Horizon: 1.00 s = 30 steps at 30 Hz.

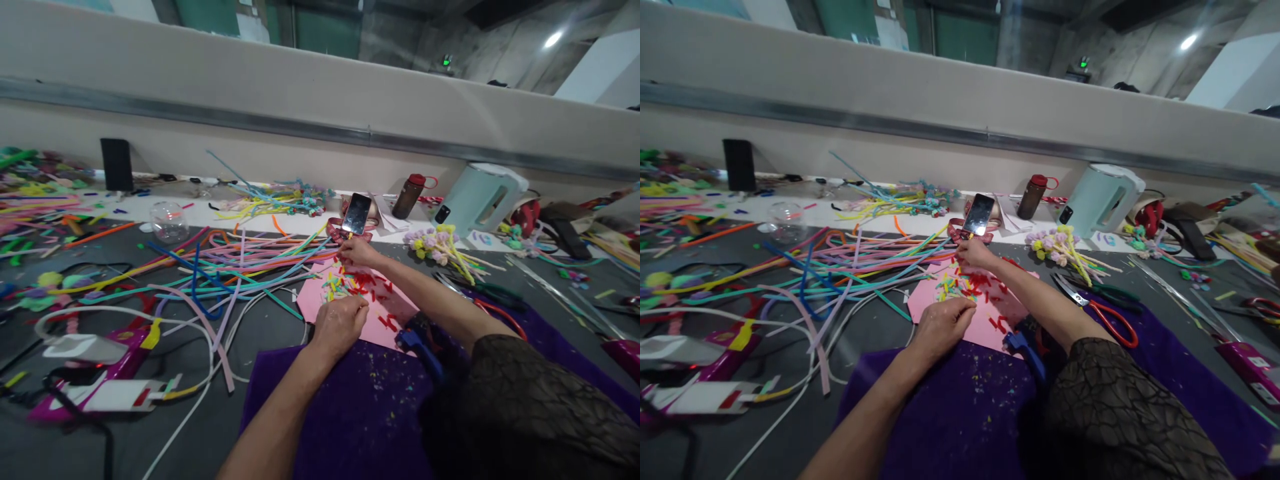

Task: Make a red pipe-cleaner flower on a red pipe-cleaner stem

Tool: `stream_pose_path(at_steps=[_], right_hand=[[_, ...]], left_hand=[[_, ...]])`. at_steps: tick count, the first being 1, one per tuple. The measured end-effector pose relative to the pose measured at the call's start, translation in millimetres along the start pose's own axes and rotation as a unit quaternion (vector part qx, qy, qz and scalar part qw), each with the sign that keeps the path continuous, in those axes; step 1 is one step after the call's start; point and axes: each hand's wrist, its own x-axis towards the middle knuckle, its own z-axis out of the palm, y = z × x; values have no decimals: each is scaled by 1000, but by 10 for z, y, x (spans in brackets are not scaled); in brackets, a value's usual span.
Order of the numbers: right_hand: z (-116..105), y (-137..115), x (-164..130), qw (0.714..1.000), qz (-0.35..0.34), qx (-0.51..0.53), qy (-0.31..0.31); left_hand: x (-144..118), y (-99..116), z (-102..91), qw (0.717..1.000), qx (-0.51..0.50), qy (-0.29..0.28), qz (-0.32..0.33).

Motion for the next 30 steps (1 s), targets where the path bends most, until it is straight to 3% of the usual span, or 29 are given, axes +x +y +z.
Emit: stream_pose_path(at_steps=[13,19,22,26,27,30], right_hand=[[70,-183,109,999,33,31,26],[-164,-141,59,985,57,160,30],[-395,-75,-142,975,52,215,22],[-678,116,-670,967,49,250,-9],[-731,181,-814,966,52,251,-32],[-834,373,-1137,963,69,193,-174]], left_hand=[[-3,2,-20,1000,7,-7,-9],[0,-18,-40,1000,-7,-2,-13],[-3,-20,-55,1000,-10,-4,-11],[-5,-21,-57,1000,-5,-1,-5],[-5,-18,-53,1000,-3,-1,-4],[-1,12,-37,1000,0,-10,0]])
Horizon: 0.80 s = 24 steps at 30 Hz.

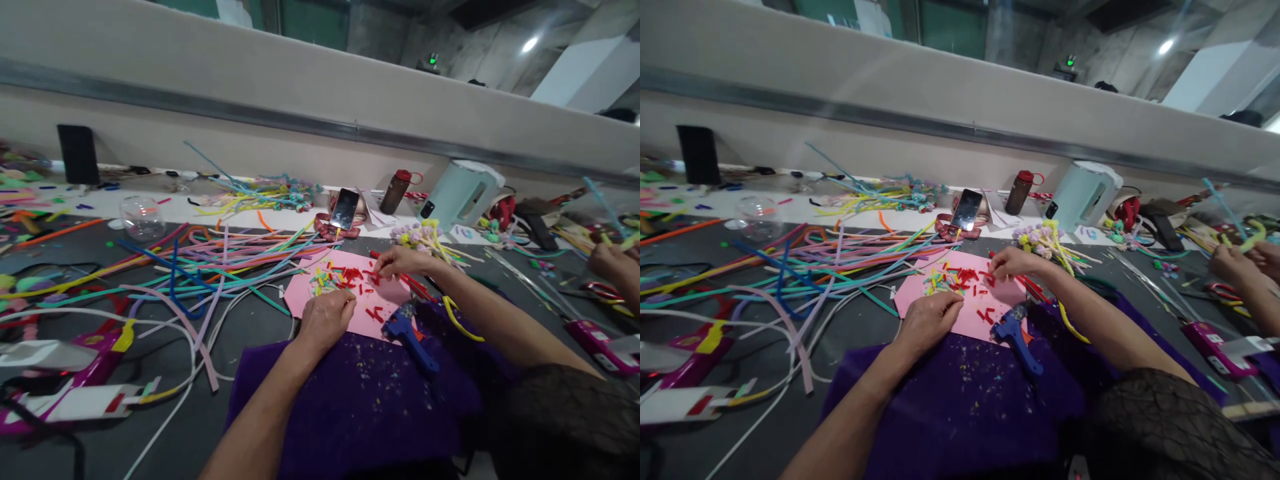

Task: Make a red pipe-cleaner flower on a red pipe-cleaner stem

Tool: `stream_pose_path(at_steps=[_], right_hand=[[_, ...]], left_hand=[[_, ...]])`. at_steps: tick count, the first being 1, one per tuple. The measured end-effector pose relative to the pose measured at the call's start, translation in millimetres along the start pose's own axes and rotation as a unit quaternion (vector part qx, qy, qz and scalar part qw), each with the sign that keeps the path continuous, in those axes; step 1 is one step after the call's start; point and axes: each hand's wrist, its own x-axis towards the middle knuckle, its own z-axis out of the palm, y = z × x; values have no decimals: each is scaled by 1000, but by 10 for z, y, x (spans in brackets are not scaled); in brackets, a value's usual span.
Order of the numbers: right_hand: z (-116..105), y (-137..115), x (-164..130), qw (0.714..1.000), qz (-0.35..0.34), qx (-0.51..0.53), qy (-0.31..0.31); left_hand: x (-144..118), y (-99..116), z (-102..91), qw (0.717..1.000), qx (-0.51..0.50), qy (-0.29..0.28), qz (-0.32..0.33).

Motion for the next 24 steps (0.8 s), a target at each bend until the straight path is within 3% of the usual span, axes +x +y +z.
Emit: stream_pose_path(at_steps=[2,4,8,15,20,24], right_hand=[[-28,97,-68,996,14,-84,28],[-31,148,-22,977,13,-168,132],[56,159,228,958,12,-205,200],[209,148,381,947,-15,-247,207],[136,77,68,954,-40,-222,200],[152,64,-285,977,-57,-140,151]], left_hand=[[4,30,9,1000,2,-11,4],[7,52,13,1000,5,-18,10],[15,25,5,1000,1,-18,0],[22,-73,-21,1000,-5,18,-19],[21,-63,2,1000,-2,14,2],[28,-51,15,1000,-2,10,9]])
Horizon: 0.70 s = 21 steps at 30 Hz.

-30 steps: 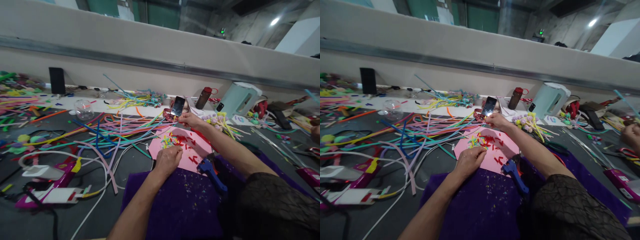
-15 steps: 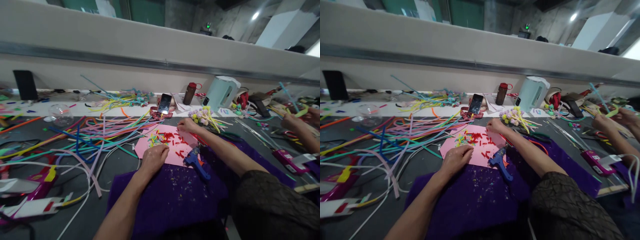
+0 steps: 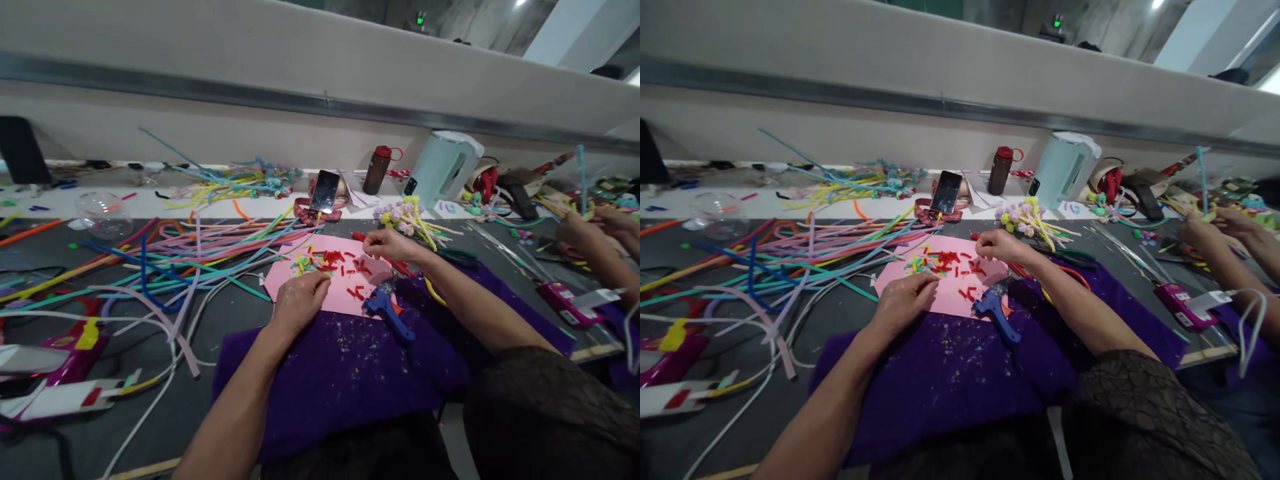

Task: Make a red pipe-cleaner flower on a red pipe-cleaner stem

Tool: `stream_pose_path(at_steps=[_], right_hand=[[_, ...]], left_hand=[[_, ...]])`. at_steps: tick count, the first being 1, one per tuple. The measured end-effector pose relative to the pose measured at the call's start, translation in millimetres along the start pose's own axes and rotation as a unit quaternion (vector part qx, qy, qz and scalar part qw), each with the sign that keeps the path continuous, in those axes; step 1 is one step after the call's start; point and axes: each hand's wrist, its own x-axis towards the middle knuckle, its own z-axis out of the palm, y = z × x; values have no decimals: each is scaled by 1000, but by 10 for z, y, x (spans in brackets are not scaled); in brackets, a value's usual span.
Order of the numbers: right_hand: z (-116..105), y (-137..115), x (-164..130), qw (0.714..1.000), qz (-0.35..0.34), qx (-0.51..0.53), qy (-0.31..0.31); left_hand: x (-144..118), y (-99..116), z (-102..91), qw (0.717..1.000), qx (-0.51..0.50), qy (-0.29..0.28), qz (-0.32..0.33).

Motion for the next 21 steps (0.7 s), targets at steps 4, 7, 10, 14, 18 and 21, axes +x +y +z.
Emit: stream_pose_path(at_steps=[4,7,10,14,18,21], right_hand=[[6,28,-274,995,-5,90,38],[28,29,-495,985,46,129,106],[105,-65,-818,980,108,106,129],[339,-304,-1251,992,101,-47,59],[526,-413,-1387,973,153,-160,67],[526,-334,-1373,977,176,-80,87]], left_hand=[[4,15,13,1000,6,-1,3],[2,29,19,1000,12,1,1],[2,41,21,1000,8,1,-1],[8,49,35,1000,9,1,8],[12,76,57,1000,22,-13,17],[4,115,56,999,32,-26,15]])
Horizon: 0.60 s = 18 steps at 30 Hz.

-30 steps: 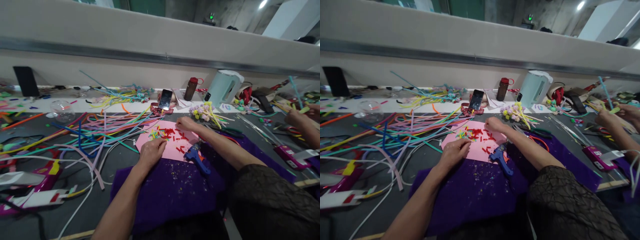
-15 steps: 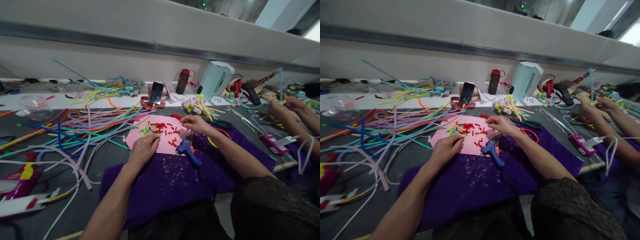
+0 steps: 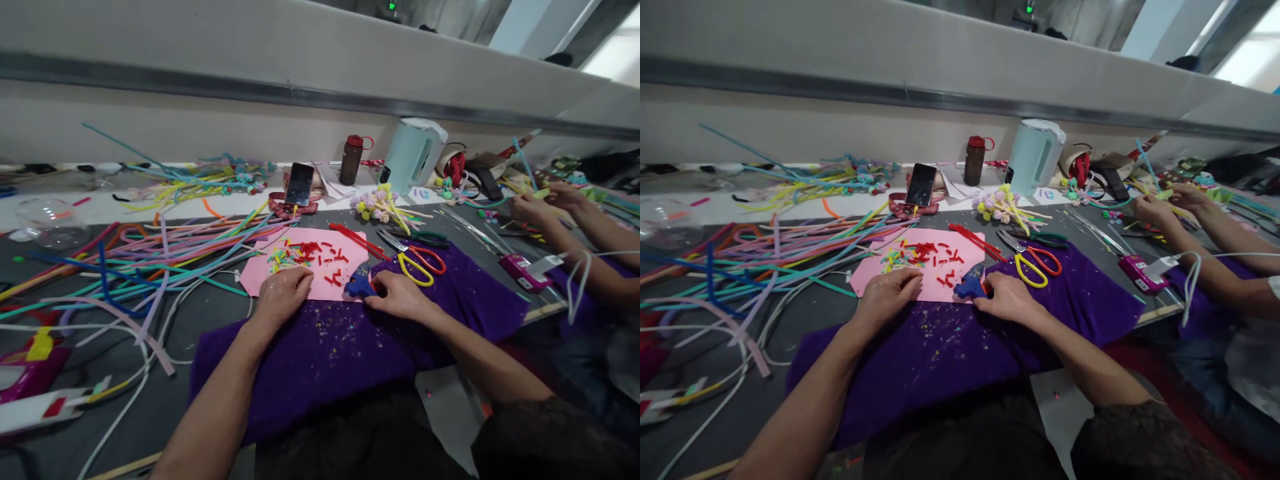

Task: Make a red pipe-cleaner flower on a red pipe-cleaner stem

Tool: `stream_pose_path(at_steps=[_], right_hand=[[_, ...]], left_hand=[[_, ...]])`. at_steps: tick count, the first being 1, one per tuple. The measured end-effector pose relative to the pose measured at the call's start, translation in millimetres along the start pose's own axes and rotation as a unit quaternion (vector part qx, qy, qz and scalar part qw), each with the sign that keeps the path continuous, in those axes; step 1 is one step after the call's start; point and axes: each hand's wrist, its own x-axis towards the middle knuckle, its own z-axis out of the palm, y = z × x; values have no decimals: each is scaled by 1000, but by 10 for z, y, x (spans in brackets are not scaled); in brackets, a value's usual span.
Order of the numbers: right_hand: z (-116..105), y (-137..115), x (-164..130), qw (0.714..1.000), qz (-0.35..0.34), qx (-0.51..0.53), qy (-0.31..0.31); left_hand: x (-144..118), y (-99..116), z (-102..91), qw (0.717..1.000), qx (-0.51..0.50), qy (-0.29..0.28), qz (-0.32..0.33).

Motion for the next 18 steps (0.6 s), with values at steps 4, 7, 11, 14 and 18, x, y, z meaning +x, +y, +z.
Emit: stream_pose_path(at_steps=[4,7,11,14,18], right_hand=[[-65,148,-2,956,27,292,32],[-109,183,-63,843,34,537,-10],[-82,157,-91,703,41,703,-95],[0,170,-71,648,61,746,-140],[99,234,-46,635,97,749,-165]], left_hand=[[-14,39,-15,1000,7,1,1],[-18,44,-7,1000,7,4,4],[-15,42,21,1000,5,0,24],[-13,46,32,999,11,-8,29],[-14,54,30,1000,10,-3,26]])
